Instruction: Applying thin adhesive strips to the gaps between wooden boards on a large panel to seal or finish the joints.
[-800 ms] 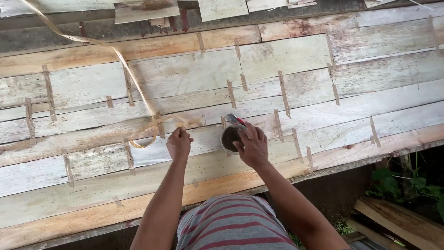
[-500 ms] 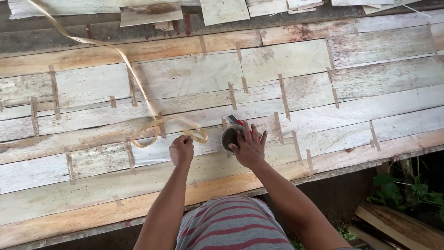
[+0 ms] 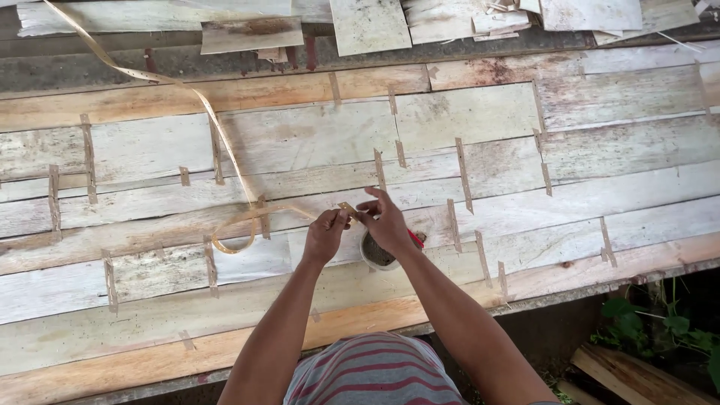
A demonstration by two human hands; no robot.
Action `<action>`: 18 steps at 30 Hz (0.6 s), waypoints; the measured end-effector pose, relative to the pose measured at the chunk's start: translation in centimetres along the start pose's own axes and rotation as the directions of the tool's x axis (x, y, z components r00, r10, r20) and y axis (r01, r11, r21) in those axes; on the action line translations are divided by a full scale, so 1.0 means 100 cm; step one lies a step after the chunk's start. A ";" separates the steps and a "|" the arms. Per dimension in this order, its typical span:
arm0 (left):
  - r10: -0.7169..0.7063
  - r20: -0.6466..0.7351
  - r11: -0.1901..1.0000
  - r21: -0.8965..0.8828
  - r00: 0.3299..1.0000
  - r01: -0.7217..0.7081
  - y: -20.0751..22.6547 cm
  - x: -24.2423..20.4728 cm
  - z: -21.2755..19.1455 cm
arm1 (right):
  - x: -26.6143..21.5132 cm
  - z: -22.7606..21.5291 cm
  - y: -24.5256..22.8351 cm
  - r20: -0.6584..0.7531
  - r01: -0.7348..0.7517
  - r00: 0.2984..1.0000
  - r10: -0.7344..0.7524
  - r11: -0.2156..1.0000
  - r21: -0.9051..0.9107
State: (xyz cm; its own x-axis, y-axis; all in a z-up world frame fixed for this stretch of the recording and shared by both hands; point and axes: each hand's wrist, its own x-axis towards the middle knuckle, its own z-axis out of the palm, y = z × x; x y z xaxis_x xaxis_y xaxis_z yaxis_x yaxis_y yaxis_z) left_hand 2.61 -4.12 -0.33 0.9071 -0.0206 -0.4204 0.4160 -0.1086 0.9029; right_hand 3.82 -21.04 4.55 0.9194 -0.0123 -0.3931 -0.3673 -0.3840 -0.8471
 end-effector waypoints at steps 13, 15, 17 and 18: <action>0.489 -0.188 0.751 0.587 0.852 -0.302 0.001 0.133 -0.035 | 0.087 0.008 0.015 0.158 0.026 0.987 0.025 0.950 -0.312; 0.647 -0.074 0.574 0.702 0.759 -0.421 0.007 0.175 -0.034 | 0.114 0.004 0.015 0.111 0.084 0.993 -0.038 0.894 -0.440; 0.593 -0.037 0.563 0.733 0.804 -0.381 0.033 0.202 -0.033 | 0.137 -0.002 0.007 0.089 0.102 0.994 -0.068 0.878 -0.468; 0.537 -0.003 0.544 0.766 0.844 -0.343 0.046 0.216 -0.032 | 0.148 -0.005 0.004 0.068 0.122 0.993 -0.101 0.862 -0.492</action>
State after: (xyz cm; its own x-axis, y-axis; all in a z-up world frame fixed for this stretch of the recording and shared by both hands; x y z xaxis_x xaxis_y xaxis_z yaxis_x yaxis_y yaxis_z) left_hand 24.35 -1.87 -5.00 0.9888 -0.0731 0.1300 -0.1345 -0.8132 0.5663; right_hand 17.38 -21.85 -1.45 0.9402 0.0894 -0.3288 -0.1356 -0.7869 -0.6019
